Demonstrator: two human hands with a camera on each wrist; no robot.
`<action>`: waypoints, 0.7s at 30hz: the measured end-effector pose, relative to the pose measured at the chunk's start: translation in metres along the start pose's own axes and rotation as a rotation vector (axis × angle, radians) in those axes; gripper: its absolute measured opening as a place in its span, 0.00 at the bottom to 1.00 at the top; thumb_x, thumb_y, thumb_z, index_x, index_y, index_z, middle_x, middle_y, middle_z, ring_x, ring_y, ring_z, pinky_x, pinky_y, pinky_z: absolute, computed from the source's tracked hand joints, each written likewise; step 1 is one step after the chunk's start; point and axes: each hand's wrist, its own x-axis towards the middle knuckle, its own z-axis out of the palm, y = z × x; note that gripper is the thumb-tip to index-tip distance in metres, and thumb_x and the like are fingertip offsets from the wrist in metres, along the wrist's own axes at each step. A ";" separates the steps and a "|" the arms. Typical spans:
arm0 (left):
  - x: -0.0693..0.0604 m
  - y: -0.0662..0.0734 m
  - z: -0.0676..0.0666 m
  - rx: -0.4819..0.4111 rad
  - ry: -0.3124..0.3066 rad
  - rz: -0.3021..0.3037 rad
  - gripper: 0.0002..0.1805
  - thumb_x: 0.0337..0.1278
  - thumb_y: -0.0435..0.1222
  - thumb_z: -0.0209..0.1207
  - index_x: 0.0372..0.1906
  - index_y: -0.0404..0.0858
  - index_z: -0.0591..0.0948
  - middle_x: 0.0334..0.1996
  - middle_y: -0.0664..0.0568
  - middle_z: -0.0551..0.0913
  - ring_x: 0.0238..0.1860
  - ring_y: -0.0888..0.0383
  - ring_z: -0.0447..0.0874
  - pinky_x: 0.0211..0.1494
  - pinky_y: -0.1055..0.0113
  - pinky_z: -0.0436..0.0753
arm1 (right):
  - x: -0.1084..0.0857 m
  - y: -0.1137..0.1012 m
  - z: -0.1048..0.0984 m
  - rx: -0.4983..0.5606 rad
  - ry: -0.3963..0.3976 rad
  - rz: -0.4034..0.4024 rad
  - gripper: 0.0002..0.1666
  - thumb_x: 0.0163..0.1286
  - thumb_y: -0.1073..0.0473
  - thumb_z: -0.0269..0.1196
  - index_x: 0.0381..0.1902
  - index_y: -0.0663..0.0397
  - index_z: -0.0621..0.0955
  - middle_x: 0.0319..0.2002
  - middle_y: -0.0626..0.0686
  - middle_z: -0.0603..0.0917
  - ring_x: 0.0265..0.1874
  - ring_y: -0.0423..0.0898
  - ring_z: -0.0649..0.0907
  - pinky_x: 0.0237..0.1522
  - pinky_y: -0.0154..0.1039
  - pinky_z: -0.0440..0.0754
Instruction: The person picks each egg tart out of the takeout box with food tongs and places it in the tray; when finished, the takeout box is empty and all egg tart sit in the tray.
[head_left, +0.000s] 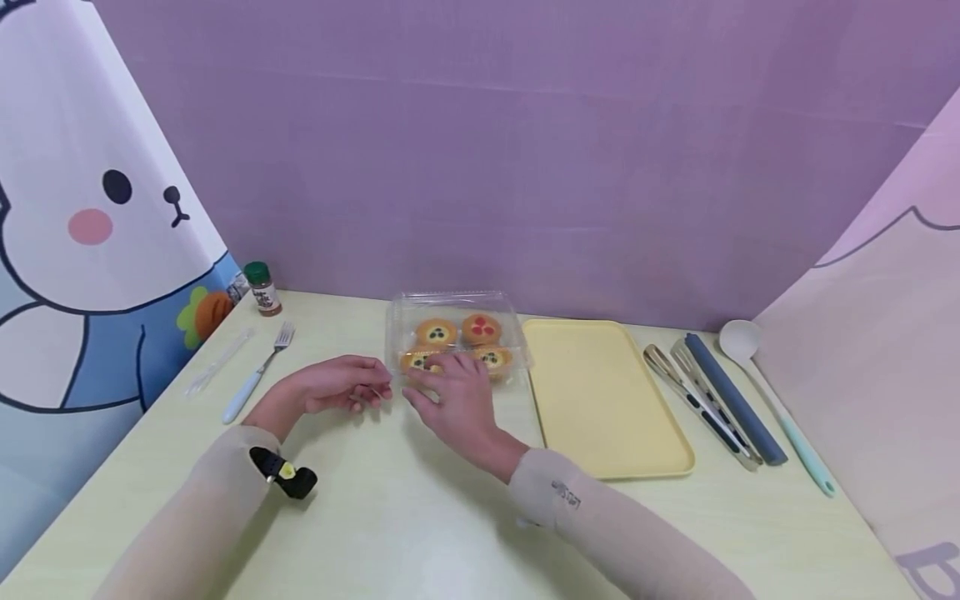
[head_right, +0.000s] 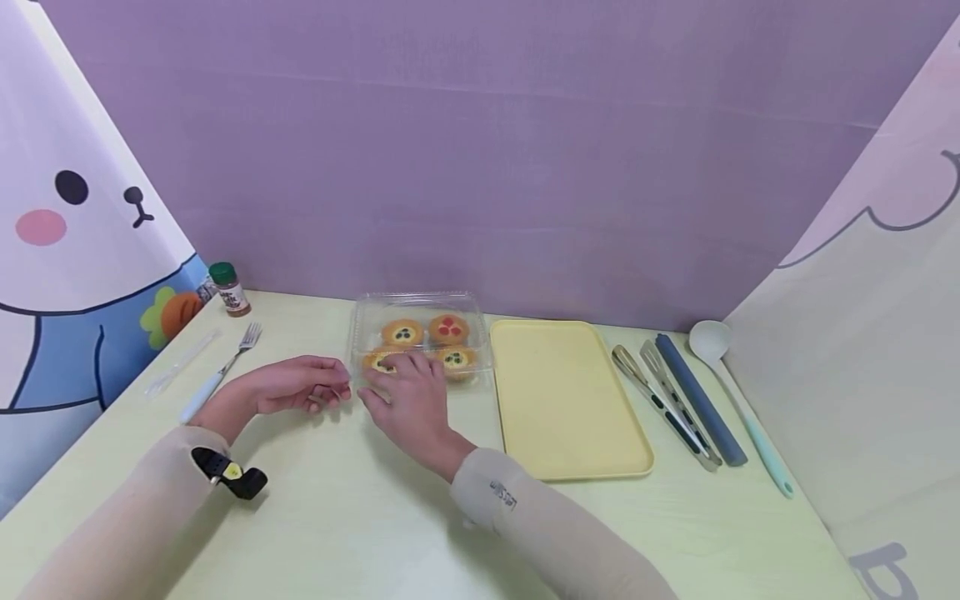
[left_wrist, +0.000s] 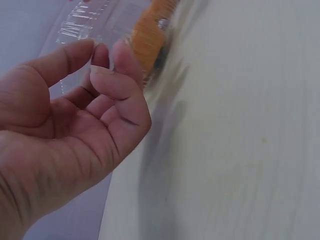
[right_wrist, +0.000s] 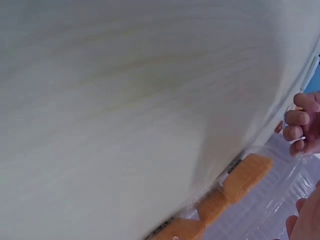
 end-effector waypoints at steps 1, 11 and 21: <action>0.000 0.001 0.000 -0.005 -0.005 -0.004 0.11 0.75 0.41 0.51 0.49 0.37 0.74 0.41 0.53 0.83 0.38 0.60 0.81 0.35 0.71 0.77 | 0.001 0.000 0.002 -0.022 0.006 -0.008 0.15 0.61 0.45 0.72 0.46 0.39 0.90 0.46 0.47 0.87 0.50 0.47 0.81 0.54 0.49 0.74; 0.004 0.000 -0.001 -0.008 -0.028 0.006 0.08 0.75 0.41 0.51 0.45 0.40 0.75 0.39 0.53 0.82 0.35 0.61 0.79 0.33 0.72 0.76 | 0.002 -0.005 0.016 -0.122 0.037 -0.012 0.14 0.62 0.45 0.72 0.45 0.38 0.90 0.40 0.46 0.87 0.46 0.45 0.80 0.50 0.45 0.72; 0.002 0.001 -0.003 0.001 -0.029 0.010 0.07 0.75 0.40 0.51 0.43 0.41 0.76 0.37 0.54 0.80 0.33 0.62 0.78 0.31 0.73 0.76 | 0.004 -0.013 0.028 -0.220 0.042 0.061 0.11 0.62 0.42 0.71 0.42 0.31 0.90 0.37 0.42 0.83 0.41 0.42 0.77 0.45 0.40 0.71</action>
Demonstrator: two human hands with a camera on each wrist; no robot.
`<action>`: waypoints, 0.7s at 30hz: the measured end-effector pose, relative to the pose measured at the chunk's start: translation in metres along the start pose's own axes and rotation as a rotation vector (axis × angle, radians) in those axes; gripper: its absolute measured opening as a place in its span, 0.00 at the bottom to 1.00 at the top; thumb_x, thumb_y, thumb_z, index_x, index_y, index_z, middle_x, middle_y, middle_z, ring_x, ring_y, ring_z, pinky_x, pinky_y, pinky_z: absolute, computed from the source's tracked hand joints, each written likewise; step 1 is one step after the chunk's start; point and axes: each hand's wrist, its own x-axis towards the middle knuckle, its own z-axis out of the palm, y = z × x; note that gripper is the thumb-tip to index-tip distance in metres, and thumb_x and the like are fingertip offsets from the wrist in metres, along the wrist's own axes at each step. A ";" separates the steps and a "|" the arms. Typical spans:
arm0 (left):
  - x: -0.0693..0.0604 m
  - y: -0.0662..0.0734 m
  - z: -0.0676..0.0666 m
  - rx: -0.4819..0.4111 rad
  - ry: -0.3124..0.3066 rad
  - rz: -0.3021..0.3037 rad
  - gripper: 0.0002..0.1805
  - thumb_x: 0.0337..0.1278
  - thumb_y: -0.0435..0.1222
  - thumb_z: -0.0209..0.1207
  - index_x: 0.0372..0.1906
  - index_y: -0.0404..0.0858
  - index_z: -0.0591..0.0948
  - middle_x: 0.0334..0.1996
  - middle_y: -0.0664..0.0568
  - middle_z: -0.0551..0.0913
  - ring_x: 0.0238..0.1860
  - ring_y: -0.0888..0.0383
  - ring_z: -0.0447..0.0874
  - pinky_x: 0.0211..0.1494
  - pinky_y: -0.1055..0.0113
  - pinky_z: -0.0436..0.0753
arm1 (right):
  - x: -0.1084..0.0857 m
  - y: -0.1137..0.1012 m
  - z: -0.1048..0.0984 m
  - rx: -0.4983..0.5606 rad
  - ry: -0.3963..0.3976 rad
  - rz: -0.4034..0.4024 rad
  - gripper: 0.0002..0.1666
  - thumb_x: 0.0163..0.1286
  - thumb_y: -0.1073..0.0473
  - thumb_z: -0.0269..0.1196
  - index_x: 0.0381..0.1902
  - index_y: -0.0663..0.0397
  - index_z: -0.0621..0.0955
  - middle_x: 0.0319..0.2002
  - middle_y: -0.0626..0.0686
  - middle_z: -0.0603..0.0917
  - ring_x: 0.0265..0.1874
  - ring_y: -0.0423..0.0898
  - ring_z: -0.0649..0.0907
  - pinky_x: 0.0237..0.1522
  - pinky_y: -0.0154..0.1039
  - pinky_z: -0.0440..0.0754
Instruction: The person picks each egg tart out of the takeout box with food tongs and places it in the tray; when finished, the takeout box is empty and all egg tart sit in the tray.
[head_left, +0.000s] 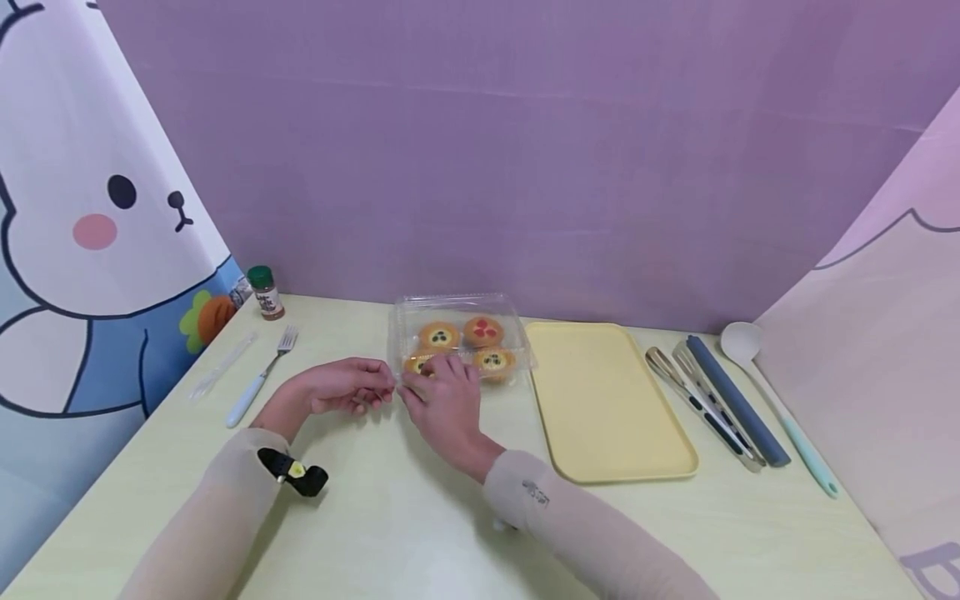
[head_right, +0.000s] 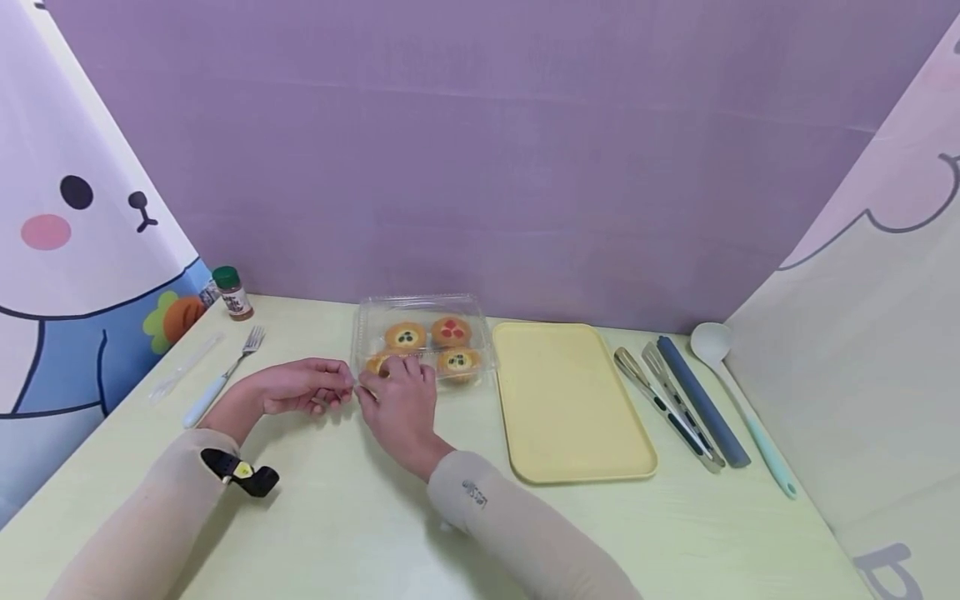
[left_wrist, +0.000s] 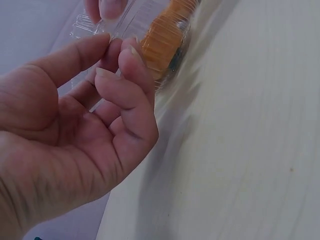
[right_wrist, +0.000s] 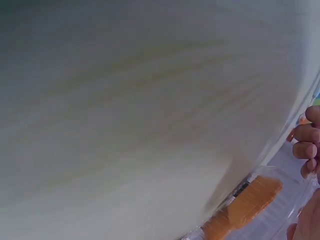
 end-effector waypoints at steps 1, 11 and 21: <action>0.000 0.000 0.000 0.002 0.003 -0.003 0.07 0.75 0.40 0.51 0.43 0.41 0.76 0.37 0.54 0.80 0.33 0.62 0.78 0.31 0.73 0.76 | 0.000 -0.001 0.001 -0.010 -0.002 0.005 0.10 0.62 0.42 0.71 0.41 0.31 0.90 0.37 0.42 0.82 0.40 0.42 0.76 0.45 0.40 0.71; 0.001 -0.001 0.000 0.035 0.033 -0.008 0.08 0.74 0.41 0.53 0.43 0.42 0.78 0.37 0.53 0.82 0.34 0.61 0.79 0.31 0.73 0.76 | 0.001 -0.006 0.007 -0.028 -0.006 0.056 0.05 0.63 0.44 0.71 0.36 0.30 0.90 0.36 0.42 0.82 0.40 0.42 0.76 0.46 0.41 0.71; 0.001 -0.001 -0.002 0.047 0.042 0.005 0.09 0.75 0.41 0.53 0.44 0.39 0.78 0.37 0.54 0.81 0.34 0.61 0.78 0.31 0.72 0.75 | 0.005 -0.010 0.005 -0.013 -0.015 0.091 0.05 0.63 0.45 0.72 0.37 0.32 0.90 0.37 0.42 0.83 0.41 0.42 0.77 0.47 0.41 0.72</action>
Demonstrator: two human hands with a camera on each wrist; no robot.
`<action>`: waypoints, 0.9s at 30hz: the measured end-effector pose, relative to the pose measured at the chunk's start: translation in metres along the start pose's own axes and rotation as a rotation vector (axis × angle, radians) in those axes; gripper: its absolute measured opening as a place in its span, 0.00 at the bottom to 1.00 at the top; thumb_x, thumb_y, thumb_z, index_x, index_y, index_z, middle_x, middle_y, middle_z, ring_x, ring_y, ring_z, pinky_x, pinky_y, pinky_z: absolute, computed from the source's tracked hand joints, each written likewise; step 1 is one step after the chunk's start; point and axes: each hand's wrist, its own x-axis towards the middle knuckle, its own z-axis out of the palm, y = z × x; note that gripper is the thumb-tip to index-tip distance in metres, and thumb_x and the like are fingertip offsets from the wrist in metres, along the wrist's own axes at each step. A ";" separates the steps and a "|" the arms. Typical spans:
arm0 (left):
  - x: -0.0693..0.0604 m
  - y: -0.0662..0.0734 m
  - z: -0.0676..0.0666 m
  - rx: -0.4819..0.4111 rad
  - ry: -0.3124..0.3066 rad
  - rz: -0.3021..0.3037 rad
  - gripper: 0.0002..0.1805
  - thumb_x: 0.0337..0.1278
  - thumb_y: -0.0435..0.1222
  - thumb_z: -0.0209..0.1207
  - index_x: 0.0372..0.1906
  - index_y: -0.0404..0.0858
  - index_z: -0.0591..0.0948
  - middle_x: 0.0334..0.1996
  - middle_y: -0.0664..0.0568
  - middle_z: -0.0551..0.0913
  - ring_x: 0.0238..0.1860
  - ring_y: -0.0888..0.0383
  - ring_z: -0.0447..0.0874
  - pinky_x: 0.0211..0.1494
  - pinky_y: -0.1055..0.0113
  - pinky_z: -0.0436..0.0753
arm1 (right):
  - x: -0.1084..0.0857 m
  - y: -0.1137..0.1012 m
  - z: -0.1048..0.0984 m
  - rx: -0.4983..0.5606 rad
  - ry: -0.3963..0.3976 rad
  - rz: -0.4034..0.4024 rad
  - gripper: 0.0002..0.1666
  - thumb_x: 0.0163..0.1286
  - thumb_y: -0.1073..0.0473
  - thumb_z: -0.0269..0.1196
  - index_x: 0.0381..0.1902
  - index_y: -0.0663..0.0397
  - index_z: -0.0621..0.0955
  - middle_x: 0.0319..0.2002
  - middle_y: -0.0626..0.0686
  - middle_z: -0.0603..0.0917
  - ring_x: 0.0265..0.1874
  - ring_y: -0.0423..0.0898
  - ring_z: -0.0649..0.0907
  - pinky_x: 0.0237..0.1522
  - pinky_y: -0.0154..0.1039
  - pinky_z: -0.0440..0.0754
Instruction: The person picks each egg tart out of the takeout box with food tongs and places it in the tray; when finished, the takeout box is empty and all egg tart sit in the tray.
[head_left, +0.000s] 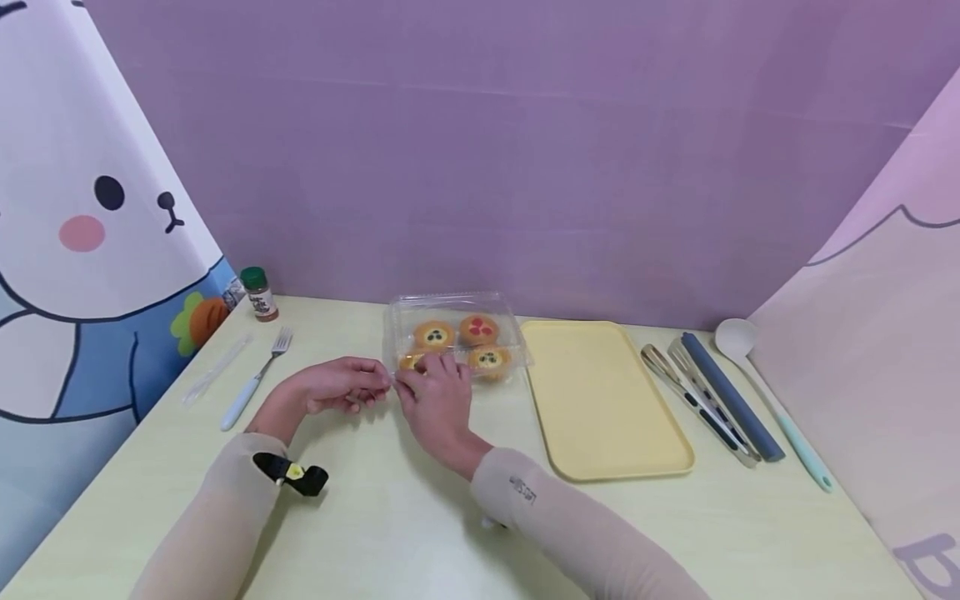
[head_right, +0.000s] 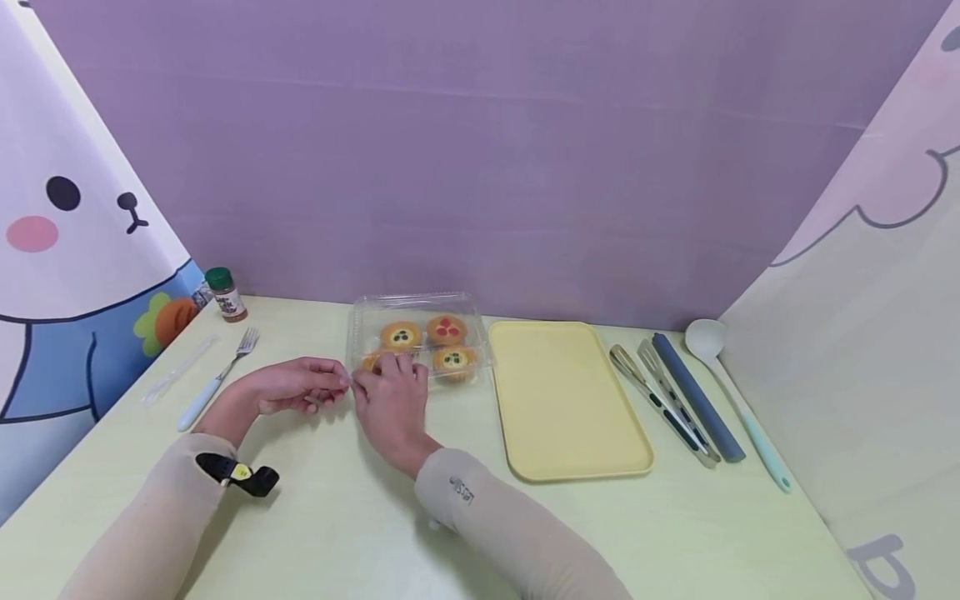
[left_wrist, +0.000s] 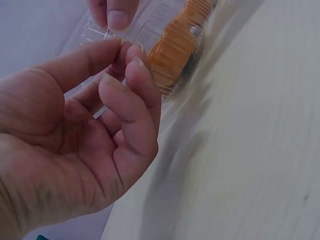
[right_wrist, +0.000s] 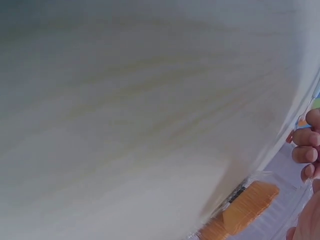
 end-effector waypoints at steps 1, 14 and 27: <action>0.000 0.000 0.000 0.003 0.001 0.002 0.08 0.75 0.40 0.52 0.44 0.40 0.78 0.36 0.54 0.81 0.34 0.61 0.77 0.31 0.72 0.75 | 0.001 0.000 0.000 0.006 0.004 -0.001 0.05 0.63 0.46 0.72 0.37 0.32 0.90 0.36 0.42 0.83 0.41 0.42 0.77 0.47 0.41 0.72; 0.000 0.000 0.002 -0.005 0.016 -0.005 0.08 0.74 0.42 0.54 0.41 0.43 0.77 0.34 0.56 0.80 0.32 0.63 0.77 0.30 0.73 0.75 | 0.014 0.003 -0.006 0.110 0.114 -0.043 0.03 0.63 0.51 0.71 0.35 0.37 0.90 0.37 0.43 0.84 0.41 0.44 0.78 0.46 0.42 0.72; 0.001 -0.005 -0.002 -0.043 -0.002 0.022 0.08 0.73 0.41 0.54 0.45 0.40 0.76 0.36 0.54 0.80 0.32 0.64 0.77 0.32 0.74 0.76 | 0.035 0.002 -0.015 0.158 0.161 -0.024 0.04 0.67 0.52 0.68 0.35 0.39 0.90 0.37 0.45 0.83 0.42 0.45 0.79 0.42 0.42 0.71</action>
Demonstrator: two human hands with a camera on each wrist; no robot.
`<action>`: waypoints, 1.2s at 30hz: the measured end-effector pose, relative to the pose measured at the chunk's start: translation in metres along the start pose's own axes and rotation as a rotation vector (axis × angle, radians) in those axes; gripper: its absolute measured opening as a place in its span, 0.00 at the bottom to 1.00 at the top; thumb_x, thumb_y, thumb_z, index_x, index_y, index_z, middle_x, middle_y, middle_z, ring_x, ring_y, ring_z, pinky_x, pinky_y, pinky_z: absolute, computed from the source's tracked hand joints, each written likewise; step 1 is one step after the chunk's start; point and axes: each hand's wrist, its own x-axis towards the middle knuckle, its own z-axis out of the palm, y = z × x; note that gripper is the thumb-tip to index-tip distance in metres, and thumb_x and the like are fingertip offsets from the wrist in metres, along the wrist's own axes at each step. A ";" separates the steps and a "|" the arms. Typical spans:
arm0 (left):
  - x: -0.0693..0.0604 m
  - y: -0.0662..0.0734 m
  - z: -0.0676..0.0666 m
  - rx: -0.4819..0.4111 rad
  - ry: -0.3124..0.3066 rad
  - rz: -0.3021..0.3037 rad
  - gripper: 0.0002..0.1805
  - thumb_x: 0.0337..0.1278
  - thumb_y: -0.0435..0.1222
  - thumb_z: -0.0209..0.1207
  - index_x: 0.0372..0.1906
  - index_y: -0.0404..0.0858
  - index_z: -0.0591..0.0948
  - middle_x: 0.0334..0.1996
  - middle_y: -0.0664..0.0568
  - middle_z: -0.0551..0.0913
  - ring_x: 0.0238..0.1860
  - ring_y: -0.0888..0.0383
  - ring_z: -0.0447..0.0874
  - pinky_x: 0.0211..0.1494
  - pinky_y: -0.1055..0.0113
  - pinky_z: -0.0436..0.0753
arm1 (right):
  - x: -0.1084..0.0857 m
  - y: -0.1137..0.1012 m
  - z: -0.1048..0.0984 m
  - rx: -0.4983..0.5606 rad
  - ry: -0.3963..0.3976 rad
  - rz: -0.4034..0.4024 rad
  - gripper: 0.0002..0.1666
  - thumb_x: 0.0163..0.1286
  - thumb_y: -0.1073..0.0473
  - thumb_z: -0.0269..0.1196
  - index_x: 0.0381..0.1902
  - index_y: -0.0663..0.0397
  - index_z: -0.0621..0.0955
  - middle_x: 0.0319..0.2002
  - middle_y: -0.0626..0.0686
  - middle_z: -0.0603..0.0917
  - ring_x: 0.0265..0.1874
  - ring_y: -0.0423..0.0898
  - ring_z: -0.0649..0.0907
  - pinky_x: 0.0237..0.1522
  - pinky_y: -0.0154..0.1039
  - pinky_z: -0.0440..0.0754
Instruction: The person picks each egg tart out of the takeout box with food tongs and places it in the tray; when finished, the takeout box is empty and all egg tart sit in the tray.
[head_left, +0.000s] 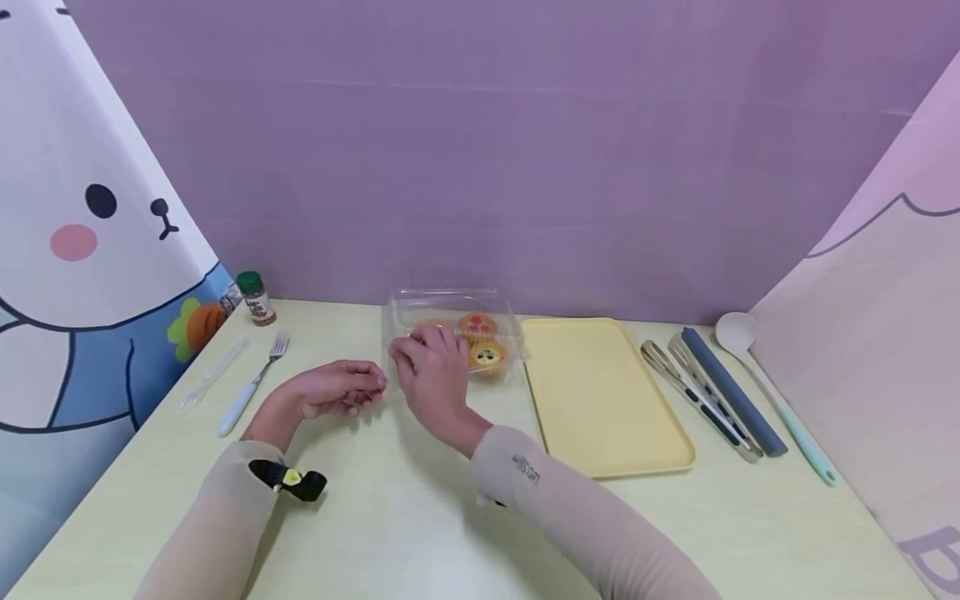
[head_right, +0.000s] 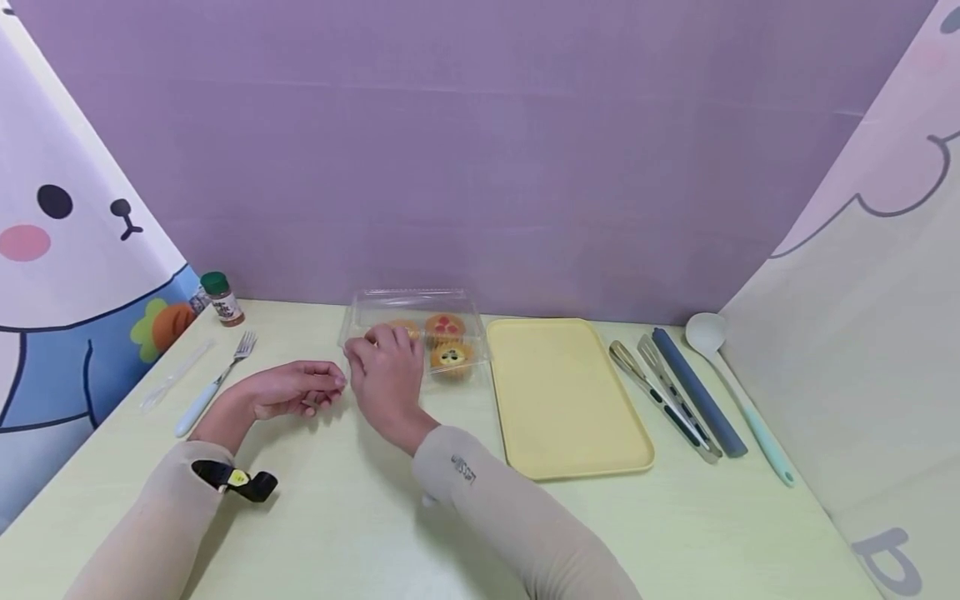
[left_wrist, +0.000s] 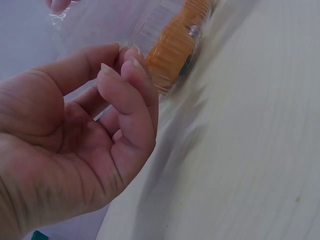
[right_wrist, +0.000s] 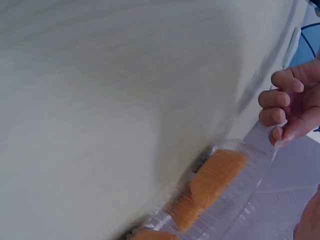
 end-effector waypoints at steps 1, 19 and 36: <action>0.000 0.000 0.000 -0.005 0.002 -0.001 0.08 0.73 0.41 0.54 0.45 0.40 0.76 0.36 0.54 0.80 0.32 0.63 0.77 0.32 0.74 0.76 | 0.002 0.000 0.000 -0.005 -0.002 0.001 0.05 0.67 0.51 0.68 0.35 0.39 0.90 0.37 0.45 0.84 0.42 0.45 0.79 0.42 0.42 0.71; -0.001 0.001 -0.003 -0.012 0.010 -0.001 0.09 0.72 0.41 0.56 0.45 0.39 0.76 0.36 0.55 0.80 0.32 0.63 0.77 0.32 0.74 0.77 | 0.029 -0.001 -0.009 0.037 -0.034 0.077 0.06 0.69 0.52 0.66 0.37 0.41 0.89 0.37 0.44 0.86 0.40 0.45 0.79 0.45 0.42 0.71; -0.001 -0.003 -0.008 0.012 0.004 -0.004 0.06 0.73 0.40 0.55 0.44 0.42 0.77 0.37 0.55 0.79 0.33 0.62 0.78 0.32 0.74 0.77 | 0.041 -0.006 -0.014 0.083 -0.060 0.185 0.08 0.70 0.51 0.65 0.40 0.42 0.89 0.37 0.44 0.84 0.42 0.44 0.78 0.46 0.42 0.71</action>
